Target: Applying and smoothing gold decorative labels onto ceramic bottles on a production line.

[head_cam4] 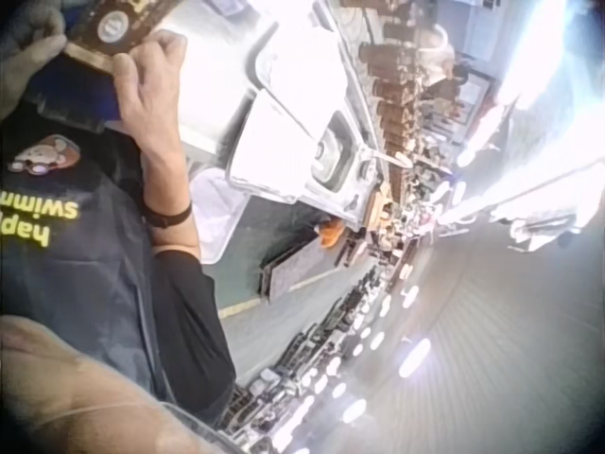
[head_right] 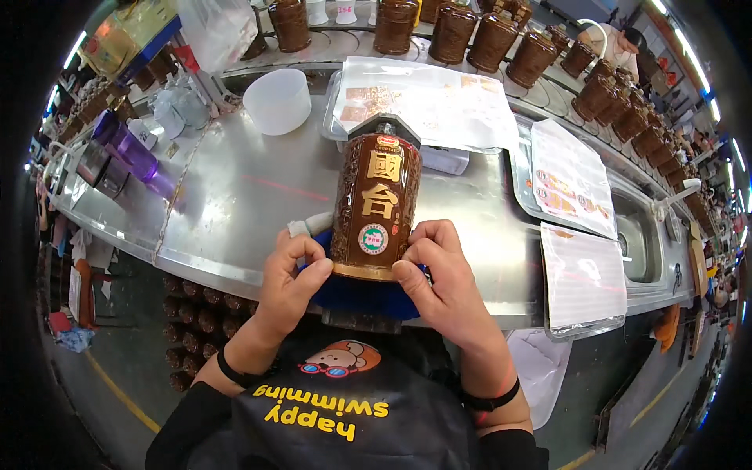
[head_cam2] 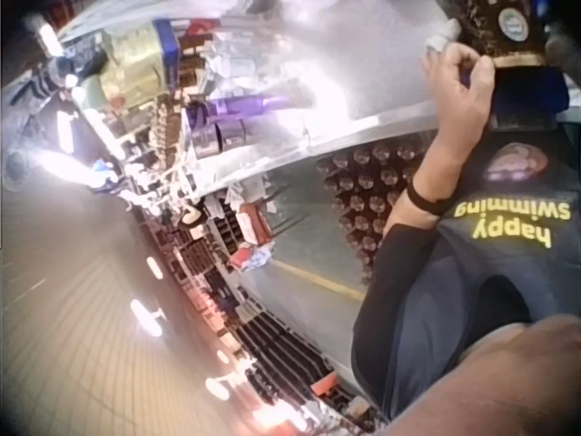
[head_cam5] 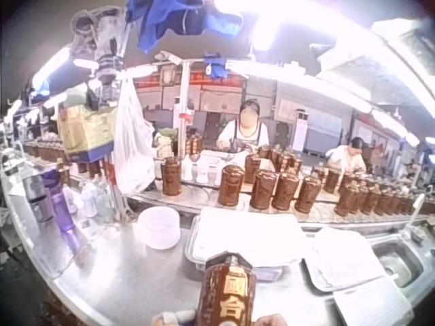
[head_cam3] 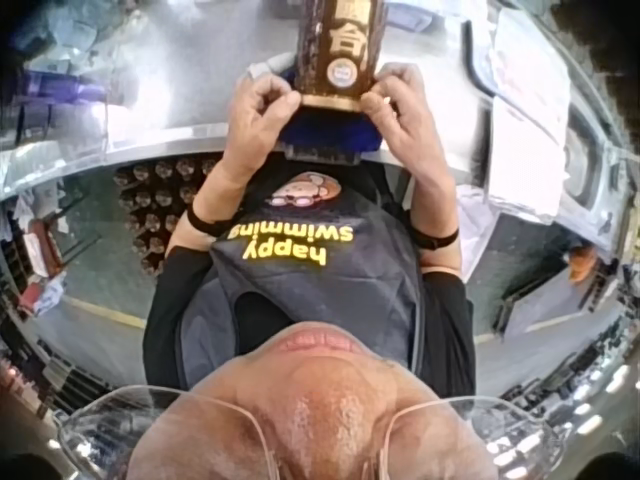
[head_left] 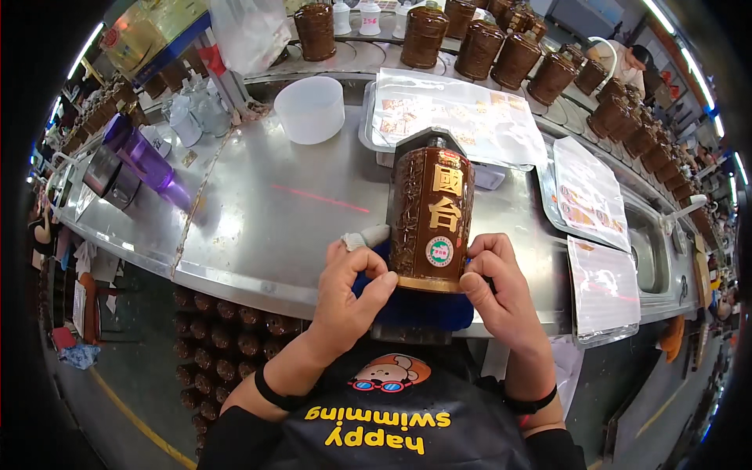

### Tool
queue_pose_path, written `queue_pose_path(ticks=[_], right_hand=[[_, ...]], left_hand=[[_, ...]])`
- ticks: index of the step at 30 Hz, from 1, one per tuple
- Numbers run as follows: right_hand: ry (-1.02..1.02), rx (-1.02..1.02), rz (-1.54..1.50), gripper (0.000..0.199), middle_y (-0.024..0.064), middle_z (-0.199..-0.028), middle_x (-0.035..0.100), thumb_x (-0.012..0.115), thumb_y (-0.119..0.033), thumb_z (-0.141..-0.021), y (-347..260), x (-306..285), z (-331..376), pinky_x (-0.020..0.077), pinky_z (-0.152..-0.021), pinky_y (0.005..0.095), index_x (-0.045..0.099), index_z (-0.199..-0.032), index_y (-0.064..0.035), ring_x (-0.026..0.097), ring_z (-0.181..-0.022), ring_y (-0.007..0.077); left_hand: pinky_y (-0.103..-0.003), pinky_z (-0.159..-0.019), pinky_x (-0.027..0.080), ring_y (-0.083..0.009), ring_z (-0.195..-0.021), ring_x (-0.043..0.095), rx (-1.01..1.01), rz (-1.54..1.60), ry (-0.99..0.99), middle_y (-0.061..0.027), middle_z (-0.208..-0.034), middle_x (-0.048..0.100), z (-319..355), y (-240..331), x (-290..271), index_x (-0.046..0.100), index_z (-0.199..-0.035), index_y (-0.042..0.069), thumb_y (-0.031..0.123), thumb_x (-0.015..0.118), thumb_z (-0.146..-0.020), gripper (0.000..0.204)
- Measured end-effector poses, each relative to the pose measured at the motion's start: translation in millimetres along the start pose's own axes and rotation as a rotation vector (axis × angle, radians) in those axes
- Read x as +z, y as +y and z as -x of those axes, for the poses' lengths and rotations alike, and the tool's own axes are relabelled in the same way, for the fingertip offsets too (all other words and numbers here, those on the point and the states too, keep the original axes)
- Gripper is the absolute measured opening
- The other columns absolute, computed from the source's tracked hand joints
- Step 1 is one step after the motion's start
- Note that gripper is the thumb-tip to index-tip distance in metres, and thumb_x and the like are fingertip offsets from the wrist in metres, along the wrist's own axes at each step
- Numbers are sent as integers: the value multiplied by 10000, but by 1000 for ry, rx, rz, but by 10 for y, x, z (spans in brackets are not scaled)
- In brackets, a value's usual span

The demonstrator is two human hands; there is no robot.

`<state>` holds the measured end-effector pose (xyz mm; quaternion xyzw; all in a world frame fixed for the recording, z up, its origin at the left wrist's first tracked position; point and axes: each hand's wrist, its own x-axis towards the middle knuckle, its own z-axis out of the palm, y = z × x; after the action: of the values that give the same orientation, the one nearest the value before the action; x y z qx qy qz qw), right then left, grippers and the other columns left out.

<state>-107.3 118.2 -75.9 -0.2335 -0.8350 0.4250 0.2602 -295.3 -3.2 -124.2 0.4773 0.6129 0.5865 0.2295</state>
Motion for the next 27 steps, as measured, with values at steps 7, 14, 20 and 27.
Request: queue_pose_path(ticks=[7,14,20,27], right_hand=[[-16,4,8,221,120,-987,439,694,-161,-839,-7,-6,0,406,-838,313,531,-809,-15,452,-944,242],[8,16,-6,230,112,-971,437,715,-136,-814,-28,16,-12,404,-829,304,518,-780,-21,450,-934,235],[-8,13,17,226,103,-971,439,718,-120,-801,-29,7,-19,403,-826,299,516,-785,-21,448,-935,229],[-14,32,10,231,110,-1008,424,722,-130,-794,-5,19,-35,387,-856,310,515,-789,-28,440,-964,234]], left_hand=[[-362,-884,352,-239,-905,451,-1,43,26,-60,-778,517,3,-40,38,542,-771,62,116,638,-800,115],[-355,-886,354,-237,-921,459,-25,10,-14,-64,-825,530,9,-57,-3,548,-777,61,125,640,-808,116],[-341,-887,352,-218,-912,464,-185,164,-14,-55,-836,558,20,-85,-19,567,-782,57,149,629,-833,122],[-341,-867,354,-206,-895,469,-151,175,-29,-30,-780,570,3,-117,-32,577,-779,52,137,620,-844,116]])
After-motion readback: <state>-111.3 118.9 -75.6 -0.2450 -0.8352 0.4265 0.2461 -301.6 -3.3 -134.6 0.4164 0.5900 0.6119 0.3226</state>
